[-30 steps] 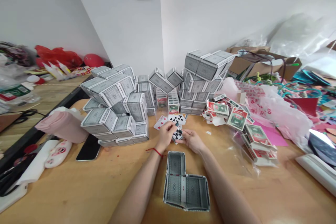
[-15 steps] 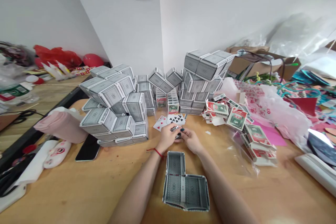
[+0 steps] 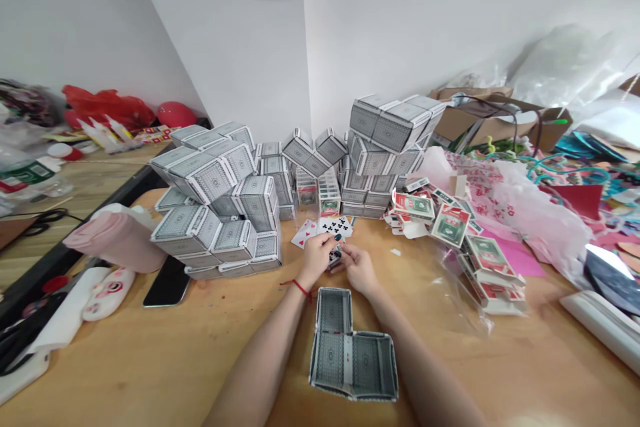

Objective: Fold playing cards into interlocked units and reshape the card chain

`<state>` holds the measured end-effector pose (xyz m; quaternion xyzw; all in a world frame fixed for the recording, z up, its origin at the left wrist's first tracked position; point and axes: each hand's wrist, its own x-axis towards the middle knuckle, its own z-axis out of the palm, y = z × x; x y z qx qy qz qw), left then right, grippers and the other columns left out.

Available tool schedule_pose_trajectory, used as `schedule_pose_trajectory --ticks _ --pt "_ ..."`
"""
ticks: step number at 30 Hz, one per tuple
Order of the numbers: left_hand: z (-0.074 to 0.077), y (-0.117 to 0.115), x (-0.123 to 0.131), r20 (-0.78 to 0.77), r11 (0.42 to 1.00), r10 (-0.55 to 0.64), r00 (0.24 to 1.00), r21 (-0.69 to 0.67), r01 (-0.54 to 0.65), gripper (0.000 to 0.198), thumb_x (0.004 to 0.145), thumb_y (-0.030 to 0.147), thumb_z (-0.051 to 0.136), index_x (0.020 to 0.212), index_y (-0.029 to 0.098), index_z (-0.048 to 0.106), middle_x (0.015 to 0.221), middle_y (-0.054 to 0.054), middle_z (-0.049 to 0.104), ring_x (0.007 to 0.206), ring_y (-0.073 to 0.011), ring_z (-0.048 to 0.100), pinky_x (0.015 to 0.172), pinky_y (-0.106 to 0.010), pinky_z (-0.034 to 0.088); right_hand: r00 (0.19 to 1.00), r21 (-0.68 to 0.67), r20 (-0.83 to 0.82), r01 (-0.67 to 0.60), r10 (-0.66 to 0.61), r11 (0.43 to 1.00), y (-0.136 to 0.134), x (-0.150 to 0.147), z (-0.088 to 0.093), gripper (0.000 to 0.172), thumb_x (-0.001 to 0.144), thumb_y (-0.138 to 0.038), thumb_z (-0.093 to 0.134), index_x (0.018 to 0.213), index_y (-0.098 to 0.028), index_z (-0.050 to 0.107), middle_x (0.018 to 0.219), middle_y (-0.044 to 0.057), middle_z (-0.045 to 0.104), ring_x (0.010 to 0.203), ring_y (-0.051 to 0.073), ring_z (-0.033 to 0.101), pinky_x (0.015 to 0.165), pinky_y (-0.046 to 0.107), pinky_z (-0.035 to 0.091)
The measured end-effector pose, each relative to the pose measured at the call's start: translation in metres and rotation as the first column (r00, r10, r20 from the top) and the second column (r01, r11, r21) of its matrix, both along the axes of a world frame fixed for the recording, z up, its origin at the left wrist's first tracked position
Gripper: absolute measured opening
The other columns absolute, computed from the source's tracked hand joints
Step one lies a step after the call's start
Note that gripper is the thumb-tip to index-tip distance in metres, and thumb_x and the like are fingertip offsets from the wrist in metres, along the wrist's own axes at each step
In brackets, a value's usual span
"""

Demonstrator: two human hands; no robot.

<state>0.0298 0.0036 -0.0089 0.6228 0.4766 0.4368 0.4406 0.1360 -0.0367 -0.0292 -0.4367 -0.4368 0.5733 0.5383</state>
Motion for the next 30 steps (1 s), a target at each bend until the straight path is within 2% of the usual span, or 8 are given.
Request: schedule_pose_trajectory --ticks 4,7,11,15,19,24,30 --pt "-0.002 0.001 0.002 -0.072 0.998 -0.004 0.997 0.068 0.009 0.024 0.077 0.029 0.046 0.061 0.016 0.059 0.061 -0.001 0.060 0.059 -0.0129 0.051 0.055 -0.023 0.036 0.994 0.025 0.067 0.082 -0.083 0.996 0.002 0.000 -0.005 0.017 0.070 -0.031 0.056 0.079 -0.019 0.064 0.061 0.000 0.061 0.050 0.015 0.058 0.045 0.028 0.051" --pt "-0.007 0.000 0.003 -0.170 0.989 0.060 0.984 0.146 -0.035 0.027 0.080 0.027 0.041 0.057 0.016 0.052 0.053 0.000 0.053 0.052 -0.0118 0.045 0.050 -0.023 0.030 0.984 0.003 0.138 0.116 -0.115 0.993 0.003 0.001 -0.003 0.015 0.071 -0.032 0.055 0.072 -0.019 0.062 0.054 0.000 0.059 0.044 0.015 0.055 0.041 0.027 0.048" --pt "-0.011 -0.004 0.002 -0.245 0.977 0.082 0.966 0.213 -0.029 0.030 0.082 0.030 0.039 0.057 0.017 0.049 0.050 0.001 0.049 0.049 -0.0113 0.042 0.049 -0.023 0.025 0.952 0.000 0.274 0.146 -0.141 0.989 0.001 0.002 0.001 0.026 0.075 -0.040 0.050 0.063 -0.018 0.057 0.041 -0.002 0.052 0.033 0.013 0.048 0.031 0.022 0.036" --pt "-0.009 -0.008 0.000 -0.287 0.970 0.081 0.955 0.241 -0.010 0.029 0.083 0.032 0.039 0.062 0.018 0.054 0.054 -0.001 0.053 0.051 -0.0114 0.045 0.051 -0.023 0.026 0.926 0.077 0.344 0.136 -0.154 0.988 0.001 0.004 0.003 0.027 0.076 -0.040 0.046 0.067 -0.018 0.058 0.041 -0.003 0.051 0.034 0.011 0.046 0.033 0.020 0.032" --pt "-0.008 -0.007 0.000 -0.263 0.967 0.090 0.961 0.253 -0.021 0.025 0.082 0.030 0.041 0.069 0.018 0.058 0.062 -0.002 0.058 0.056 -0.0118 0.048 0.054 -0.022 0.030 0.929 0.143 0.321 0.147 -0.186 0.979 0.003 0.005 0.002 0.021 0.075 -0.036 0.047 0.072 -0.020 0.061 0.048 -0.001 0.055 0.042 0.013 0.050 0.039 0.021 0.035" --pt "-0.010 -0.005 0.002 -0.245 0.973 0.118 0.962 0.220 -0.063 0.027 0.081 0.030 0.042 0.061 0.017 0.053 0.057 0.000 0.054 0.054 -0.0114 0.046 0.053 -0.022 0.029 0.893 0.172 0.405 0.138 -0.198 0.975 0.003 0.005 0.001 0.022 0.077 -0.032 0.044 0.078 -0.021 0.063 0.060 0.001 0.060 0.052 0.016 0.054 0.046 0.024 0.039" --pt "-0.008 -0.006 0.003 -0.162 0.985 0.117 0.980 0.145 -0.094 0.030 0.080 0.033 0.044 0.057 0.016 0.052 0.054 0.000 0.053 0.054 -0.0112 0.046 0.052 -0.022 0.031 0.847 0.217 0.482 0.131 -0.223 0.967 0.001 0.005 0.004 0.023 0.078 -0.033 0.044 0.080 -0.021 0.064 0.056 0.000 0.058 0.050 0.015 0.054 0.048 0.024 0.039"
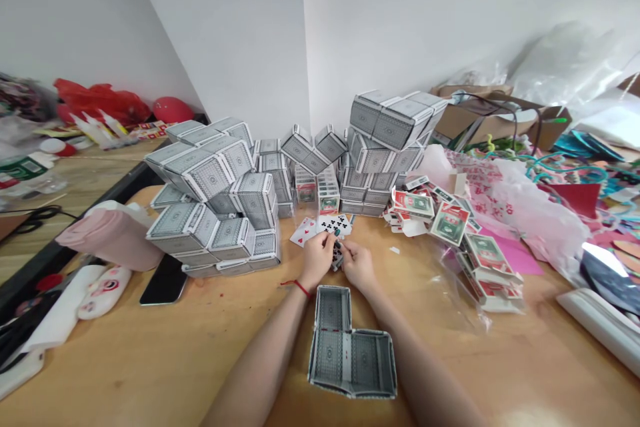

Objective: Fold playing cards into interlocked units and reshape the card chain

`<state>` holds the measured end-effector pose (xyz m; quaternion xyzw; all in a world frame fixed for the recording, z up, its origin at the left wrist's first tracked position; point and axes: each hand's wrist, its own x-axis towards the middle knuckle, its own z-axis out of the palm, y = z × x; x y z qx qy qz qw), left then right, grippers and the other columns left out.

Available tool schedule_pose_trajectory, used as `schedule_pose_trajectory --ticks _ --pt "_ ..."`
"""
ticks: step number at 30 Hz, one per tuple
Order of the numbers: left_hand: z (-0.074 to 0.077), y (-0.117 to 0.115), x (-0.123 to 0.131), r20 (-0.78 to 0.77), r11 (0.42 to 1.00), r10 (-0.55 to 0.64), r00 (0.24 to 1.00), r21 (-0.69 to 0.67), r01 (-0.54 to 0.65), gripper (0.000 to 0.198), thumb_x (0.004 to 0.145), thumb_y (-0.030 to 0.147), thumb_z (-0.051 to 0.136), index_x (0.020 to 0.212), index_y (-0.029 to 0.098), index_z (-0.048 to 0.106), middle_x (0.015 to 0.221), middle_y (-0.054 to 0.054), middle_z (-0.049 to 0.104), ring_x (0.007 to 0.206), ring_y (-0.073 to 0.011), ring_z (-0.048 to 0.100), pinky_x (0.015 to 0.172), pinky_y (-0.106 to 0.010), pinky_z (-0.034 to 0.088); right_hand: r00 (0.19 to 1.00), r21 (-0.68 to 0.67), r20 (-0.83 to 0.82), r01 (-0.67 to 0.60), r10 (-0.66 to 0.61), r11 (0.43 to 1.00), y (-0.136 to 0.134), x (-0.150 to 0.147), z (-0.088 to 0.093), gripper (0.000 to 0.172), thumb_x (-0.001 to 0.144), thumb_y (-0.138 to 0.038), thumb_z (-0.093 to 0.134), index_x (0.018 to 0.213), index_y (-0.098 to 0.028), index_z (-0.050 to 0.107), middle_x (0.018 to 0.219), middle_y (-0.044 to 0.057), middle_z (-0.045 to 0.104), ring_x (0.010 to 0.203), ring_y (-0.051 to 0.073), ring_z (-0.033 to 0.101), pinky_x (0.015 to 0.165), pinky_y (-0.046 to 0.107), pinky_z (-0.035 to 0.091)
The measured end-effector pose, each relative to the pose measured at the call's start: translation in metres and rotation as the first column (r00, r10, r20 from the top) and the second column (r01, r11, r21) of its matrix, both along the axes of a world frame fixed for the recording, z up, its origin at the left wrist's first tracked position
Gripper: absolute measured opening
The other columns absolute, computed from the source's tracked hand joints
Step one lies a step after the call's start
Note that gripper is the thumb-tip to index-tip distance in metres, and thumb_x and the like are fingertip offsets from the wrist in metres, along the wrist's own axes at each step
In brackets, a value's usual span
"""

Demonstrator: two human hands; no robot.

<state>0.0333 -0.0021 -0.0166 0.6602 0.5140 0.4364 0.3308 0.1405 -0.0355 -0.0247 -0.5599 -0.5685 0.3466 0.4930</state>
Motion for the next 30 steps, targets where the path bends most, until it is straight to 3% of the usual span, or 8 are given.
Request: schedule_pose_trajectory --ticks 3,7,11,15,20,25,30 --pt "0.002 0.002 -0.002 0.138 0.998 -0.015 0.990 -0.054 0.023 0.026 0.078 0.035 0.047 0.066 0.015 0.058 0.062 -0.001 0.058 0.060 -0.0124 0.051 0.056 -0.022 0.036 0.996 -0.043 -0.077 -0.044 0.040 0.998 -0.002 -0.001 0.003 0.024 0.081 -0.036 0.042 0.085 -0.020 0.060 0.050 -0.002 0.054 0.041 0.013 0.050 0.042 0.023 0.038" --pt "0.001 0.006 -0.006 0.316 0.993 0.000 0.949 -0.114 0.038 0.033 0.081 0.039 0.039 0.074 0.014 0.059 0.070 -0.003 0.061 0.064 -0.0133 0.053 0.059 -0.023 0.040 0.948 -0.101 -0.313 -0.087 0.051 0.991 -0.001 0.001 0.006 0.026 0.081 -0.044 0.040 0.094 -0.021 0.044 0.050 -0.006 0.055 0.030 0.010 0.045 0.032 0.020 0.034" --pt "0.000 0.005 -0.008 0.181 0.995 -0.064 0.981 -0.070 0.077 0.029 0.081 0.036 0.040 0.067 0.015 0.054 0.060 0.001 0.053 0.057 -0.0110 0.047 0.054 -0.022 0.036 0.907 -0.101 -0.418 -0.099 0.048 0.990 0.001 0.003 0.006 0.027 0.079 -0.048 0.042 0.088 -0.023 0.035 0.052 -0.007 0.057 0.032 0.010 0.050 0.032 0.019 0.037" --pt "0.002 -0.002 -0.005 -0.013 0.997 -0.060 0.998 0.038 0.060 0.022 0.081 0.031 0.040 0.068 0.016 0.050 0.061 0.002 0.050 0.058 -0.0101 0.045 0.055 -0.021 0.034 0.937 -0.166 -0.348 -0.060 -0.001 0.984 0.001 0.002 0.004 0.029 0.080 -0.052 0.039 0.079 -0.023 0.035 0.044 -0.007 0.053 0.028 0.012 0.047 0.029 0.020 0.033" --pt "0.001 -0.007 -0.001 -0.139 0.999 -0.036 0.990 0.022 0.039 0.030 0.083 0.032 0.036 0.059 0.017 0.045 0.051 0.002 0.047 0.051 -0.0100 0.044 0.050 -0.021 0.029 0.983 -0.152 -0.149 0.086 -0.109 0.985 0.000 0.000 0.004 0.040 0.083 -0.054 0.029 0.066 -0.021 0.042 0.036 -0.005 0.046 0.029 0.011 0.042 0.032 0.021 0.030" --pt "0.003 -0.009 0.001 -0.143 0.999 -0.005 0.990 0.030 0.010 0.038 0.083 0.033 0.035 0.049 0.017 0.040 0.045 0.001 0.044 0.046 -0.0093 0.040 0.047 -0.022 0.026 0.977 -0.089 -0.034 0.208 -0.211 0.974 0.002 -0.001 0.003 0.046 0.082 -0.055 0.030 0.054 -0.020 0.038 0.038 -0.005 0.040 0.037 0.009 0.039 0.039 0.021 0.028" --pt "0.003 -0.008 0.003 -0.043 1.000 0.004 0.999 0.003 -0.004 0.042 0.082 0.037 0.037 0.046 0.017 0.039 0.042 0.002 0.041 0.043 -0.0084 0.037 0.044 -0.022 0.024 0.969 -0.100 -0.100 0.217 -0.226 0.971 0.001 -0.002 0.005 0.048 0.080 -0.056 0.034 0.049 -0.020 0.034 0.038 -0.005 0.038 0.037 0.009 0.036 0.038 0.022 0.025"
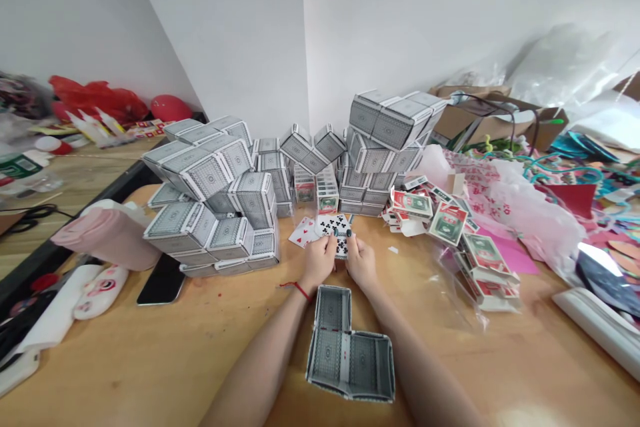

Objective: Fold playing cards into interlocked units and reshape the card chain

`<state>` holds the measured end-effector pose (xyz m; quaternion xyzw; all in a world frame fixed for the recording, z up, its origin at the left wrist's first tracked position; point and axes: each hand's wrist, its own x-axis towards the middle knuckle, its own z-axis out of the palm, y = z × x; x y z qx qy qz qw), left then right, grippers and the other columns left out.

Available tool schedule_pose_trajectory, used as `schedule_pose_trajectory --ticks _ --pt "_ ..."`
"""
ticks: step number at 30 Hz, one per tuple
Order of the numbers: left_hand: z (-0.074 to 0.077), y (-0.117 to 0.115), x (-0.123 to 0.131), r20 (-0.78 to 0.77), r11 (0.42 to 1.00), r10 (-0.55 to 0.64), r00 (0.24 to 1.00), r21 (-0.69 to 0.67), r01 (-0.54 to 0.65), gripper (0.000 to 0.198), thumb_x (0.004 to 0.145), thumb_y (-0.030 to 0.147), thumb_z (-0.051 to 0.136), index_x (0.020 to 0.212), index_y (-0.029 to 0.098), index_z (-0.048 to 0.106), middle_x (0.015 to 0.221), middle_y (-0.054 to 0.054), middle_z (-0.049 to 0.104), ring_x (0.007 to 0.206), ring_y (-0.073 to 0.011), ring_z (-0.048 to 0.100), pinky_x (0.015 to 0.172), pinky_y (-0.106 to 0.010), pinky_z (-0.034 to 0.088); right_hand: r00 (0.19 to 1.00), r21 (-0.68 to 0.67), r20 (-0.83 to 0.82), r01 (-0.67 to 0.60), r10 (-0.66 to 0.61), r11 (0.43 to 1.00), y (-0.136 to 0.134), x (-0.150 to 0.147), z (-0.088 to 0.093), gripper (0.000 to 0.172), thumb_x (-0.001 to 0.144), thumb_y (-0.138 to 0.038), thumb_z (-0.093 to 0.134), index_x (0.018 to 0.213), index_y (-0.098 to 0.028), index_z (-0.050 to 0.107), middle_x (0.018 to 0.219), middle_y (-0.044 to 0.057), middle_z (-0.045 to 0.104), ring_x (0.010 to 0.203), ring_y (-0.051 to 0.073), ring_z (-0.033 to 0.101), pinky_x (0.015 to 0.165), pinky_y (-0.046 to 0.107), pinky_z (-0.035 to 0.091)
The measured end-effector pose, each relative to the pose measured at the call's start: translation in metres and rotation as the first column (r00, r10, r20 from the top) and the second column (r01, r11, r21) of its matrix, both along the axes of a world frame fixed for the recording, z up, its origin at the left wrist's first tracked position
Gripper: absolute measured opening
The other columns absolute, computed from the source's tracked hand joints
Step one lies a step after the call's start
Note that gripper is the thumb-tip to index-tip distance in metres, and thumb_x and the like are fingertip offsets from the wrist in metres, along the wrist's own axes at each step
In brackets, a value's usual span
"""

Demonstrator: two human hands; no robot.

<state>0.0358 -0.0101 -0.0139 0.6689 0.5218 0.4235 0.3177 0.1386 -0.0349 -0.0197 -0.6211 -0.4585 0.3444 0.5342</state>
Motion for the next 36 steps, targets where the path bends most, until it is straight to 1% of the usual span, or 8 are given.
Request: schedule_pose_trajectory --ticks 5,10,15,21,24,27,30,36 --pt "-0.005 0.006 0.000 0.257 0.986 -0.014 0.966 -0.155 0.056 0.043 0.080 0.048 0.037 0.050 0.017 0.042 0.040 0.003 0.043 0.040 -0.0092 0.041 0.041 -0.021 0.030 0.973 0.078 -0.207 -0.085 0.099 0.993 0.002 0.007 0.004 0.033 0.079 -0.048 0.044 0.064 -0.018 0.048 0.051 -0.003 0.049 0.043 0.010 0.043 0.041 0.021 0.034" --pt "-0.002 0.008 -0.003 0.454 0.968 0.028 0.890 -0.236 0.090 0.039 0.083 0.045 0.032 0.065 0.016 0.050 0.047 0.002 0.049 0.041 -0.0110 0.048 0.042 -0.022 0.036 0.915 0.133 -0.399 -0.007 0.060 0.991 0.008 0.012 -0.002 0.027 0.072 -0.040 0.056 0.089 -0.020 0.049 0.062 -0.004 0.053 0.047 0.009 0.046 0.045 0.021 0.038" --pt "-0.003 0.006 -0.004 0.315 0.990 -0.093 0.944 -0.075 0.123 0.015 0.076 0.031 0.051 0.076 0.016 0.054 0.069 0.000 0.058 0.061 -0.0112 0.054 0.056 -0.022 0.042 0.916 0.143 -0.397 0.004 0.054 0.990 0.009 0.012 -0.003 0.025 0.071 -0.038 0.058 0.086 -0.020 0.050 0.057 -0.005 0.052 0.046 0.009 0.045 0.045 0.020 0.038" --pt "-0.006 0.013 -0.009 0.319 0.999 0.007 0.948 -0.047 0.009 0.014 0.072 0.026 0.054 0.080 0.016 0.061 0.083 -0.004 0.064 0.077 -0.0156 0.058 0.071 -0.028 0.045 0.904 0.088 -0.371 -0.192 0.211 0.977 0.004 0.013 0.007 0.027 0.071 -0.044 0.057 0.065 -0.019 0.049 0.054 -0.003 0.054 0.046 0.011 0.051 0.047 0.023 0.042" --pt "-0.004 0.015 -0.011 0.361 0.995 -0.005 0.933 -0.092 0.041 0.020 0.072 0.027 0.056 0.086 0.016 0.064 0.089 -0.006 0.065 0.083 -0.0176 0.059 0.076 -0.031 0.045 0.907 0.055 -0.319 -0.270 0.274 0.961 0.003 0.012 0.009 0.034 0.074 -0.049 0.052 0.060 -0.019 0.044 0.043 -0.006 0.045 0.036 0.008 0.040 0.038 0.020 0.031" --pt "-0.003 0.014 -0.010 0.399 0.986 -0.057 0.915 -0.124 0.115 0.026 0.074 0.028 0.054 0.095 0.017 0.062 0.098 -0.007 0.064 0.090 -0.0177 0.058 0.079 -0.030 0.044 0.928 0.024 -0.300 -0.224 0.221 0.974 0.004 0.012 0.007 0.042 0.073 -0.056 0.047 0.056 -0.020 0.036 0.040 -0.008 0.033 0.033 0.005 0.028 0.034 0.019 0.020" --pt "-0.004 0.011 -0.005 0.377 0.984 -0.048 0.925 -0.141 0.109 0.024 0.078 0.032 0.049 0.089 0.014 0.059 0.086 -0.006 0.064 0.079 -0.0152 0.057 0.070 -0.026 0.044 0.951 0.017 -0.255 -0.179 0.177 0.984 0.005 0.012 0.006 0.043 0.075 -0.058 0.042 0.056 -0.020 0.035 0.040 -0.007 0.035 0.034 0.006 0.029 0.034 0.020 0.022" --pt "-0.006 0.005 0.000 0.038 0.998 -0.054 0.998 -0.022 0.055 0.020 0.082 0.028 0.040 0.067 0.017 0.048 0.062 0.001 0.052 0.059 -0.0110 0.047 0.056 -0.022 0.035 0.950 0.022 -0.233 -0.206 0.206 0.978 0.002 0.009 0.007 0.038 0.077 -0.059 0.038 0.068 -0.022 0.038 0.039 -0.006 0.047 0.031 0.009 0.040 0.034 0.020 0.030"
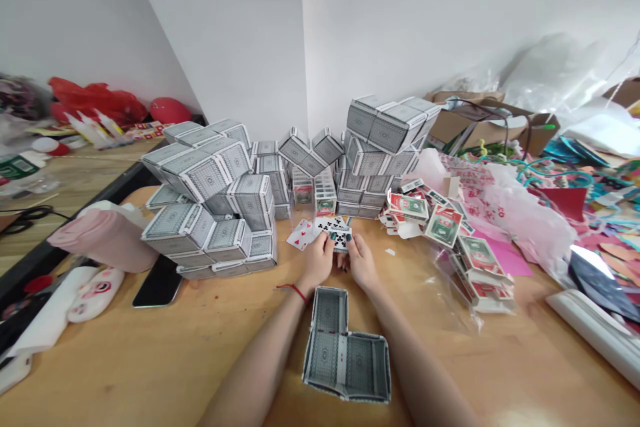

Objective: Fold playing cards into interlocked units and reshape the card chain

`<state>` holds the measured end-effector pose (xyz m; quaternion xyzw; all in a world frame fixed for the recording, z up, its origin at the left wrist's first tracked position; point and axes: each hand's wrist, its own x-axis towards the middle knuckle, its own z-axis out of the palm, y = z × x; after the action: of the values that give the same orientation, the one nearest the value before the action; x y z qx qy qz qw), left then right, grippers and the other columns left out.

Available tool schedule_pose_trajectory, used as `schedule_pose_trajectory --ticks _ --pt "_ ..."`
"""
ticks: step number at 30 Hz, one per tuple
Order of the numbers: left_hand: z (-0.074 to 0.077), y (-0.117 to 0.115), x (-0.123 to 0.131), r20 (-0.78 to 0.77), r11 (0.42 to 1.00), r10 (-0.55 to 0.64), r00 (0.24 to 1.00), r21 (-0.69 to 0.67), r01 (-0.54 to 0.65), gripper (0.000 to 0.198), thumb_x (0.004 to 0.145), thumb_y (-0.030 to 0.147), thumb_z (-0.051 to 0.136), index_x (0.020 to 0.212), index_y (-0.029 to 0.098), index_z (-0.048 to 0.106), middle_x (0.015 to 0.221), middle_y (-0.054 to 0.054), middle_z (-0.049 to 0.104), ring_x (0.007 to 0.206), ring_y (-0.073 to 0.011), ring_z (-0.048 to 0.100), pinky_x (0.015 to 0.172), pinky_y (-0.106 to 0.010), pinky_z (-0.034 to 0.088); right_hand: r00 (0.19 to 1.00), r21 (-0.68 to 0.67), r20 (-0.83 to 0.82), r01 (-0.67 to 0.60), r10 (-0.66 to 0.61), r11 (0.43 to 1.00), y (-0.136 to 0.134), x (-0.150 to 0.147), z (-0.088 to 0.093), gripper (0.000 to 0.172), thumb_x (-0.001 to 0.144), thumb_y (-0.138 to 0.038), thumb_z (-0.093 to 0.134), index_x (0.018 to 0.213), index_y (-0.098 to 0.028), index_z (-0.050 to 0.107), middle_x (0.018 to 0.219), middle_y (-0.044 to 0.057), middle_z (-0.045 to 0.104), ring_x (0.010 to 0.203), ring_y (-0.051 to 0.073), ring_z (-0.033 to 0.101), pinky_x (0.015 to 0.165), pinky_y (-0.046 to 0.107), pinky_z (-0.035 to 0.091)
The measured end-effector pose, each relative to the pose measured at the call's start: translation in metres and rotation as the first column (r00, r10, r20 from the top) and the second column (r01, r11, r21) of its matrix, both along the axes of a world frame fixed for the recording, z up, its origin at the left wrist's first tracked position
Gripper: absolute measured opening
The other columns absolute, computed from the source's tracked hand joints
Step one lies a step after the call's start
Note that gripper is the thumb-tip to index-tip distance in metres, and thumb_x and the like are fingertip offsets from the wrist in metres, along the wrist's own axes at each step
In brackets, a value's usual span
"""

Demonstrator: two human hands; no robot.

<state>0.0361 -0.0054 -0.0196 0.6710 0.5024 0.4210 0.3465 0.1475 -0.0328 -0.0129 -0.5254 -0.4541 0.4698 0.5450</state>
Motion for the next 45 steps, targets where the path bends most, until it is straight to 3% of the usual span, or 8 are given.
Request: schedule_pose_trajectory --ticks 7,15,20,23,29,35,40,45 --pt "0.000 -0.002 -0.001 -0.038 1.000 0.006 0.999 0.001 -0.006 0.036 0.085 0.034 0.032 0.055 0.018 0.043 0.048 0.001 0.048 0.049 -0.0116 0.047 0.051 -0.023 0.033 0.997 -0.035 0.067 0.039 -0.036 0.999 0.000 -0.002 -0.003 0.043 0.078 -0.059 0.035 0.061 -0.021 0.037 0.032 -0.009 0.036 0.027 0.007 0.031 0.031 0.019 0.022" --pt "0.001 -0.002 -0.001 0.067 0.997 0.001 0.998 -0.073 0.004 0.041 0.084 0.040 0.034 0.049 0.018 0.042 0.042 0.002 0.046 0.043 -0.0105 0.046 0.045 -0.022 0.034 0.988 -0.006 0.112 0.109 -0.108 0.994 0.002 -0.001 -0.004 0.042 0.076 -0.057 0.042 0.058 -0.020 0.041 0.037 -0.007 0.039 0.031 0.007 0.035 0.032 0.020 0.025" --pt "-0.003 0.003 -0.002 0.019 0.997 0.072 0.997 0.020 -0.073 0.021 0.079 0.036 0.047 0.074 0.016 0.055 0.060 0.000 0.056 0.057 -0.0121 0.053 0.055 -0.023 0.039 0.969 0.019 0.169 0.179 -0.179 0.984 0.003 0.000 -0.009 0.037 0.072 -0.055 0.049 0.073 -0.018 0.051 0.046 -0.003 0.051 0.035 0.010 0.043 0.034 0.021 0.032" --pt "-0.007 0.004 -0.001 0.007 0.995 0.093 0.996 0.023 -0.093 0.023 0.077 0.030 0.051 0.095 0.017 0.055 0.075 -0.004 0.063 0.067 -0.0147 0.059 0.061 -0.025 0.044 0.964 0.011 0.210 0.164 -0.162 0.986 0.003 0.000 -0.014 0.037 0.074 -0.055 0.046 0.071 -0.018 0.051 0.046 -0.002 0.054 0.035 0.012 0.046 0.036 0.022 0.034" --pt "-0.010 0.004 -0.001 -0.187 0.985 0.128 0.974 0.141 -0.102 0.025 0.083 0.024 0.041 0.100 0.016 0.057 0.090 -0.010 0.065 0.080 -0.0189 0.061 0.072 -0.030 0.045 0.960 -0.002 0.238 0.150 -0.145 0.989 0.003 0.000 -0.014 0.038 0.077 -0.056 0.041 0.065 -0.021 0.048 0.042 -0.001 0.054 0.033 0.014 0.049 0.036 0.023 0.037" --pt "-0.008 0.005 -0.002 -0.162 0.983 0.163 0.973 0.112 -0.146 0.029 0.083 0.020 0.038 0.106 0.015 0.056 0.090 -0.011 0.065 0.081 -0.0193 0.060 0.073 -0.031 0.045 0.993 -0.028 0.091 0.071 -0.068 0.997 0.000 0.002 -0.002 0.041 0.078 -0.057 0.037 0.068 -0.020 0.051 0.048 0.000 0.057 0.039 0.015 0.052 0.040 0.026 0.042" --pt "0.000 0.000 -0.001 -0.061 0.994 0.062 0.996 0.096 -0.056 0.037 0.082 0.017 0.040 0.118 0.021 0.047 0.101 -0.006 0.063 0.085 -0.0159 0.060 0.075 -0.028 0.046 0.996 0.050 0.056 0.062 -0.065 0.997 0.003 0.007 -0.004 0.037 0.074 -0.052 0.049 0.076 -0.016 0.058 0.072 0.003 0.063 0.068 0.017 0.057 0.059 0.026 0.046" --pt "0.006 -0.002 -0.002 -0.038 0.993 0.017 0.999 0.117 -0.012 0.027 0.083 0.021 0.041 0.105 0.020 0.055 0.106 -0.006 0.061 0.097 -0.0167 0.056 0.085 -0.031 0.043 0.938 -0.013 -0.342 -0.072 0.063 0.997 0.005 0.006 -0.006 0.035 0.074 -0.049 0.049 0.092 -0.019 0.053 0.090 0.004 0.063 0.075 0.018 0.059 0.057 0.026 0.047"
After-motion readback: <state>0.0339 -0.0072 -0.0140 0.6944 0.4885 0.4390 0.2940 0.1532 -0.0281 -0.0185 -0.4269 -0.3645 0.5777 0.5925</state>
